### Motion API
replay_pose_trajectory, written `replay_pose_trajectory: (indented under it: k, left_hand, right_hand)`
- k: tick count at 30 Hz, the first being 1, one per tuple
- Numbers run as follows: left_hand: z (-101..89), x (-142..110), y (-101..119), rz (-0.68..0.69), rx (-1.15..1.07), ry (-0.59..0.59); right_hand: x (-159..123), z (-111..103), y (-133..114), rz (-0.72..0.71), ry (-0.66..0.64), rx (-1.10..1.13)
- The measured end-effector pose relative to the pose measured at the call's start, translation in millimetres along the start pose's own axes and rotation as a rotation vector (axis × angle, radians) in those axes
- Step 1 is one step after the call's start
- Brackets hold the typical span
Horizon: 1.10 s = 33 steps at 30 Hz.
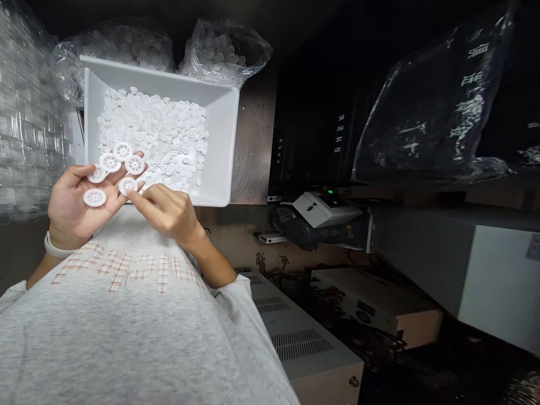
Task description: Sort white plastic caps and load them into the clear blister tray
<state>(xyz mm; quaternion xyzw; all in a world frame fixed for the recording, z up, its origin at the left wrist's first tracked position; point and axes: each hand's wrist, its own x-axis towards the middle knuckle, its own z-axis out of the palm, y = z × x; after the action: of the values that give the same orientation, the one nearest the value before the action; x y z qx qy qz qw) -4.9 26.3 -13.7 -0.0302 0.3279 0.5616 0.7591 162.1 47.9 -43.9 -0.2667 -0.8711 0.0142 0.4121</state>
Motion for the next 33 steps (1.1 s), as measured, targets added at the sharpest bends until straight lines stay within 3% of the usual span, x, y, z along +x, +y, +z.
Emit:
replay_pose_trajectory:
  k: [6, 21, 27, 33]
  left_hand:
    - [1.2, -1.5, 1.1, -0.021, 0.000, 0.005]
    - [-1.5, -1.3, -0.8, -0.016, 0.008, 0.012]
    - [1.2, -1.5, 0.9, -0.032, 0.001, 0.035]
    - [0.5, -2.4, 1.3, -0.028, 0.010, 0.020]
  right_hand:
    - [-1.6, 3.0, -1.7, 0.105, 0.018, 0.078]
    - [-1.6, 3.9, -3.5, 0.163, 0.046, 0.118]
    - [-3.0, 2.9, -5.0, 0.196, 0.002, 0.105]
    - [-2.9, 2.4, -3.9, 0.162, 0.018, 0.126]
